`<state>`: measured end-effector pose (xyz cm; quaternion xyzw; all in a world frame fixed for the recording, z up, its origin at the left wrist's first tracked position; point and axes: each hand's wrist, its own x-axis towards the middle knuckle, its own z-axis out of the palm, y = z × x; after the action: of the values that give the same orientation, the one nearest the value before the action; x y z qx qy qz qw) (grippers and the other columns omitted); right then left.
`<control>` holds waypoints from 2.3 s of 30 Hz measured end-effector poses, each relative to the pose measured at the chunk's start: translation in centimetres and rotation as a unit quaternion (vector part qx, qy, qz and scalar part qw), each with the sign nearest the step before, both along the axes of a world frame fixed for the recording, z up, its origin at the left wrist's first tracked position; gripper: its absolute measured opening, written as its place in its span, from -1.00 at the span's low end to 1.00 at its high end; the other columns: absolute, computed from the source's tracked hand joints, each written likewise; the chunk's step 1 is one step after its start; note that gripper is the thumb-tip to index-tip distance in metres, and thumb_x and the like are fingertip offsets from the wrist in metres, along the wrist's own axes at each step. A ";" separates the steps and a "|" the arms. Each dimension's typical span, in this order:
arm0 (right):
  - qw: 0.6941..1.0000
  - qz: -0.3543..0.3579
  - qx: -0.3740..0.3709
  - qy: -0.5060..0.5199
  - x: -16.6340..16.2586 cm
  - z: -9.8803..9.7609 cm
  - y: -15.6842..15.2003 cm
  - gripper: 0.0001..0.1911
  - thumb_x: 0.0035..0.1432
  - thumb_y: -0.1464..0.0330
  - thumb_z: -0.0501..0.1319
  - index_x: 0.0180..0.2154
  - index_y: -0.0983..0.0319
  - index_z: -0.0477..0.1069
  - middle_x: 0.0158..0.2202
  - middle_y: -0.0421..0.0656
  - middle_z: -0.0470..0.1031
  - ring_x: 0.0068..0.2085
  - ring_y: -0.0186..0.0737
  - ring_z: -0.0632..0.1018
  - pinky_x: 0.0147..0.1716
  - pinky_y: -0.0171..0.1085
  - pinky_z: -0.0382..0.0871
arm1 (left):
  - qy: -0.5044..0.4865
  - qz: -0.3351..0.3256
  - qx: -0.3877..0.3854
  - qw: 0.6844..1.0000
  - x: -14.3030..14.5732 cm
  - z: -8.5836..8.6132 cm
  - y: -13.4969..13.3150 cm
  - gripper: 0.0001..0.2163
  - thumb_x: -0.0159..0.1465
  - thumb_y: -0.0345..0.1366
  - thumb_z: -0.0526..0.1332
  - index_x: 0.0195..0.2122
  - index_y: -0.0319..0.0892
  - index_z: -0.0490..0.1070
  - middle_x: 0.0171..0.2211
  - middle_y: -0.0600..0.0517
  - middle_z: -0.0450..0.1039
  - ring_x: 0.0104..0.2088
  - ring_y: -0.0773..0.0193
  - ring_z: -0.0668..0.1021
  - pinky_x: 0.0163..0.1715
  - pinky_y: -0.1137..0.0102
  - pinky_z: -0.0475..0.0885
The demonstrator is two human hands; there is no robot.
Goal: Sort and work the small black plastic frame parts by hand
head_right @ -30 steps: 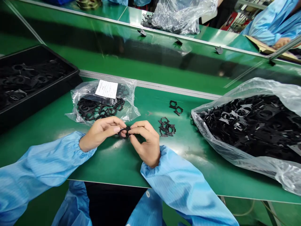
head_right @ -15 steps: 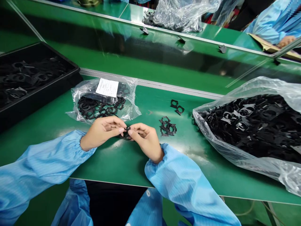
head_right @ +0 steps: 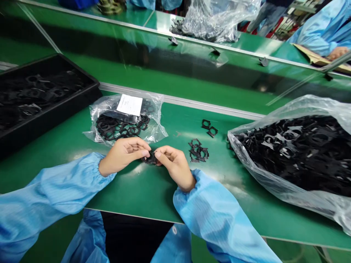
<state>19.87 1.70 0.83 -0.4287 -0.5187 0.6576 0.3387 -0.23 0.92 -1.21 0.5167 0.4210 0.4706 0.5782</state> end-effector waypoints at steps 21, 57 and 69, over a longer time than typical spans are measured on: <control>0.966 0.086 0.214 -0.117 -0.3 -0.8 0.1 -0.79 0.26 0.28 0.23 -0.41 0.21 0.49 -0.46 -0.20 0.52 -0.42 -0.26 0.52 -0.42 -0.30 0.39 | 0.502 0.348 0.169 0.774 -22.3 11.0 4.1 -0.85 0.17 -0.32 0.37 -0.52 -0.16 0.49 -0.58 0.12 0.40 -0.37 0.21 0.58 -0.03 0.27 0.49; 0.861 -0.137 0.239 -0.428 9.8 0.0 6.7 -0.59 -0.09 0.54 0.45 -0.14 0.17 0.59 -0.29 -0.19 0.55 -0.32 -0.21 0.54 -0.16 -0.19 0.48 | 0.300 0.058 0.249 0.919 -0.5 2.3 -0.2 -0.73 0.37 -0.20 0.19 -0.06 -0.17 0.61 -0.21 -0.04 0.65 -0.23 0.20 0.64 -0.14 0.35 0.53; 0.978 -0.101 0.121 -0.133 3.1 1.2 3.4 -0.66 0.17 0.14 0.35 -0.13 0.24 0.56 -0.36 -0.11 0.67 -0.54 -0.35 0.48 -0.56 -0.33 0.39 | 0.033 0.110 -0.011 0.993 -0.5 1.8 0.7 -0.77 0.17 -0.13 0.38 -0.29 -0.20 0.62 -0.39 -0.04 0.65 -0.48 0.33 0.53 -0.49 0.45 0.41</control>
<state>23.01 5.07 2.08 -0.5188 -0.5885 0.4895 0.3807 -0.72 1.58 0.62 0.4758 0.4991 0.5097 0.5145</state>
